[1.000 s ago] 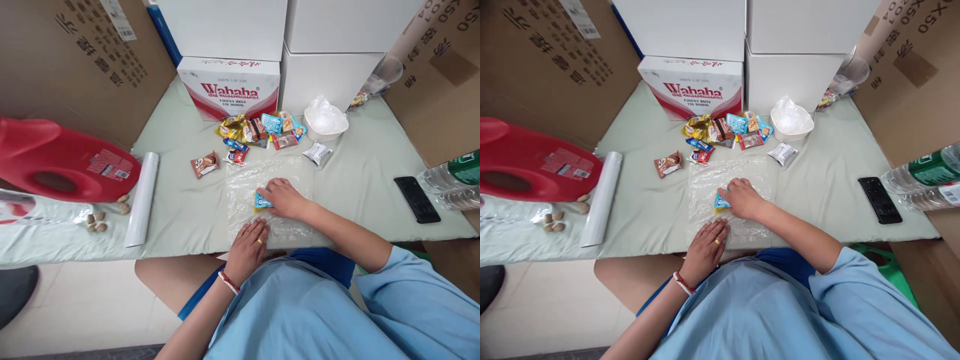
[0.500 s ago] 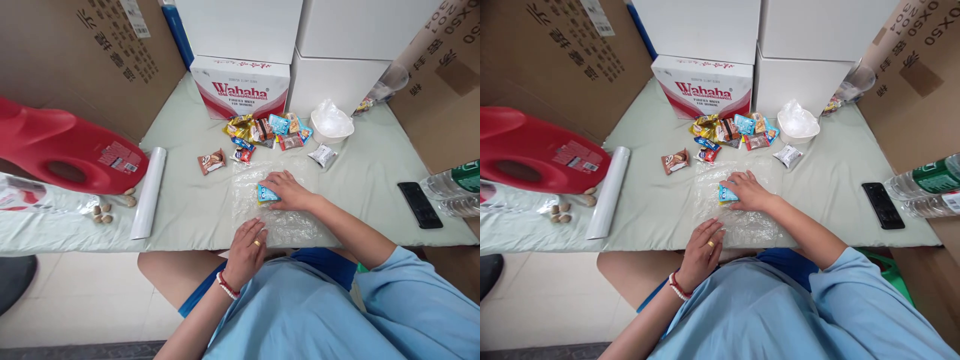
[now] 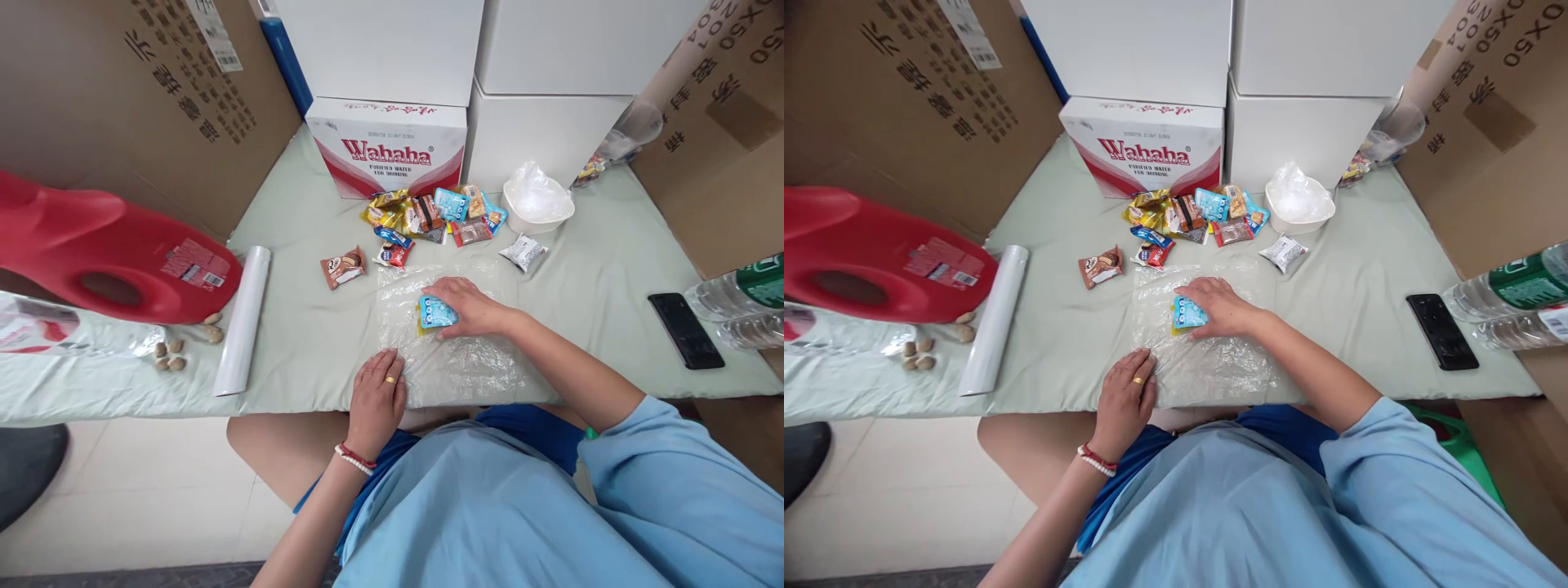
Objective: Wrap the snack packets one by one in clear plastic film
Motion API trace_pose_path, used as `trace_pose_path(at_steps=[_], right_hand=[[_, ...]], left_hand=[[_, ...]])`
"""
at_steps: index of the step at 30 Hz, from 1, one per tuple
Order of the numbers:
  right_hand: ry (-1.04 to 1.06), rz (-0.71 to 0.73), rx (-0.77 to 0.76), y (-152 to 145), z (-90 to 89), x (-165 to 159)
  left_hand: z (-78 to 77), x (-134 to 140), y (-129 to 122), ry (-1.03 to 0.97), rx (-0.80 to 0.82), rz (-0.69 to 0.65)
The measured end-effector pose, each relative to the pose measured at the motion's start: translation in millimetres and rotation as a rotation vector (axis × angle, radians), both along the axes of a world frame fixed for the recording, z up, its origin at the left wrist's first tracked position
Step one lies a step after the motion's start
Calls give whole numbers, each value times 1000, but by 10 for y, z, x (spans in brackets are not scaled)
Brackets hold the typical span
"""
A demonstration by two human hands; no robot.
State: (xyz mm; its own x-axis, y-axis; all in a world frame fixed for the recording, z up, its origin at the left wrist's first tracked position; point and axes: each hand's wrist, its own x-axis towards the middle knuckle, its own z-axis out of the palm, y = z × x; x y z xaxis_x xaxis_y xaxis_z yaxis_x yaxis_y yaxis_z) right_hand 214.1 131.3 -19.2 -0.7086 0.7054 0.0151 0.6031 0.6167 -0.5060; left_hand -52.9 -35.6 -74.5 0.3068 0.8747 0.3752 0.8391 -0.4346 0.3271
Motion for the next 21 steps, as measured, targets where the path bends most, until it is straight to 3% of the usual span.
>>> trace_pose_path(at_steps=[6, 12, 21], right_hand=[[-86, -54, -33, 17, 11, -50], [-206, 18, 127, -77, 124, -121], [-154, 35, 134, -146, 126, -44]], left_hand=[[-7, 20, 5, 43, 34, 15], [-29, 27, -3, 63, 55, 18], [-51, 36, 3, 73, 61, 27]])
